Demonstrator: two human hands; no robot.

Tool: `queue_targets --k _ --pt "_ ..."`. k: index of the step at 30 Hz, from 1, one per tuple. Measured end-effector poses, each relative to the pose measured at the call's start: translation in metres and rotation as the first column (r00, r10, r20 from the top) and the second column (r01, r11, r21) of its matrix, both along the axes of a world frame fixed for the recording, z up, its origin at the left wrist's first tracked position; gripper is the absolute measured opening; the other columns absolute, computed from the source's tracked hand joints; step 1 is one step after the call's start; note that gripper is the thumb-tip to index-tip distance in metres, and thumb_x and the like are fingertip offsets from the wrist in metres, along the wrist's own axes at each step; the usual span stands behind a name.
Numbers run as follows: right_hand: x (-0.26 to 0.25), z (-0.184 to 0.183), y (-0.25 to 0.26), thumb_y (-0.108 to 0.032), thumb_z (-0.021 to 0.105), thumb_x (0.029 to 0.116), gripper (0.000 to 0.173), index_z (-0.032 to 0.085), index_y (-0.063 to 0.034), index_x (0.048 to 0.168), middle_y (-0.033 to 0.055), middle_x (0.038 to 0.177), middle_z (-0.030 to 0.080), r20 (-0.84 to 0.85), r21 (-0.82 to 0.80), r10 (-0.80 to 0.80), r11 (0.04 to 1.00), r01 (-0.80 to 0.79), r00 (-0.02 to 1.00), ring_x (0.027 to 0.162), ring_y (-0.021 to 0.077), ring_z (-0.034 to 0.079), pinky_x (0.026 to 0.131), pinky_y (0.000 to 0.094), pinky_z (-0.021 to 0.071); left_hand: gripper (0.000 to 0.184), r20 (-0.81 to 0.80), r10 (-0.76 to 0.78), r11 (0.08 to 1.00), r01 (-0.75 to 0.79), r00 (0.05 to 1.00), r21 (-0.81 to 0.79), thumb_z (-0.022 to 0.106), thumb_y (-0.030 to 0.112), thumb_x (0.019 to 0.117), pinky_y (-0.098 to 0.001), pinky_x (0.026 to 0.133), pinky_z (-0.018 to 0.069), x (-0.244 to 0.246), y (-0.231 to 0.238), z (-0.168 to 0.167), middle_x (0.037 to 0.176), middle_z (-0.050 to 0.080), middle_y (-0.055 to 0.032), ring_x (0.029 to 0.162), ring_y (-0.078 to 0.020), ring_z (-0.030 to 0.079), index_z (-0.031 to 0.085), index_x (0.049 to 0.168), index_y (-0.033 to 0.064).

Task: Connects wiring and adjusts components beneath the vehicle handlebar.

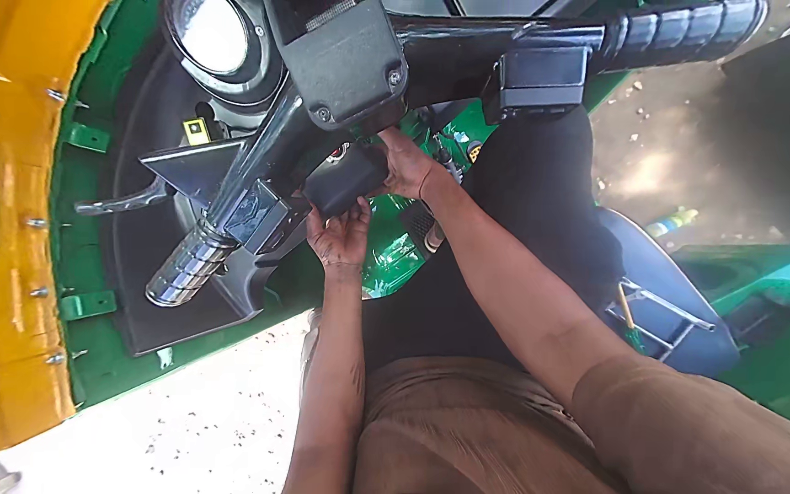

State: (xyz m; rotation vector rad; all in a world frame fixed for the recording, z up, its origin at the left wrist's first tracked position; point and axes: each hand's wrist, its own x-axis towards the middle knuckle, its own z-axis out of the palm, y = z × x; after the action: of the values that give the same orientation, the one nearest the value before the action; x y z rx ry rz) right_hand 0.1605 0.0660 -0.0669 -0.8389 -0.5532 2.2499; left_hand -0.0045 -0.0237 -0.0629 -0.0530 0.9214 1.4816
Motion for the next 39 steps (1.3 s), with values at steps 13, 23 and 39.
queue_targets --k 13,23,39 --pt "0.002 0.012 0.001 -0.068 0.018 0.1034 0.076 0.047 -0.0116 0.146 0.0254 0.136 0.056 0.096 0.019 0.006 1.0 -0.007 0.995 0.11 0.0433 0.064 0.08 0.0608 0.0577 0.072 0.255 -0.332 0.878 0.2 0.908 0.434 0.067 0.06 0.0827 -0.051 0.102 0.0493 -0.029 -0.01 -0.051 0.138 0.057 -0.0199 0.116 -0.0368 0.061 0.054 0.135 0.0121" --pt "0.004 0.013 0.003 -0.07 0.007 0.0992 0.082 0.046 -0.0158 0.148 0.0262 0.142 0.051 -0.032 -0.091 -0.038 0.995 0.035 0.999 0.119 0.0468 0.057 0.084 0.068 0.0519 0.075 0.243 -0.325 0.894 0.212 0.914 0.396 0.053 0.066 0.0885 -0.0542 0.099 0.0502 -0.025 0.003 -0.044 0.134 0.059 -0.0256 0.113 -0.0402 0.062 0.052 0.137 0.0088" --pt "0.002 0.028 -0.002 -0.049 0.037 0.11 0.047 0.058 -0.018 0.139 0.0147 0.132 0.065 0.398 0.035 -0.076 0.997 0.068 0.914 0.103 0.0396 0.07 0.071 0.0608 0.0601 0.044 -0.233 -0.021 0.999 0.012 0.972 -0.041 0.062 0.027 0.1025 -0.0487 0.102 0.0559 -0.012 -0.004 -0.007 0.134 0.062 -0.0177 0.12 -0.0335 0.065 0.05 0.141 0.0076"
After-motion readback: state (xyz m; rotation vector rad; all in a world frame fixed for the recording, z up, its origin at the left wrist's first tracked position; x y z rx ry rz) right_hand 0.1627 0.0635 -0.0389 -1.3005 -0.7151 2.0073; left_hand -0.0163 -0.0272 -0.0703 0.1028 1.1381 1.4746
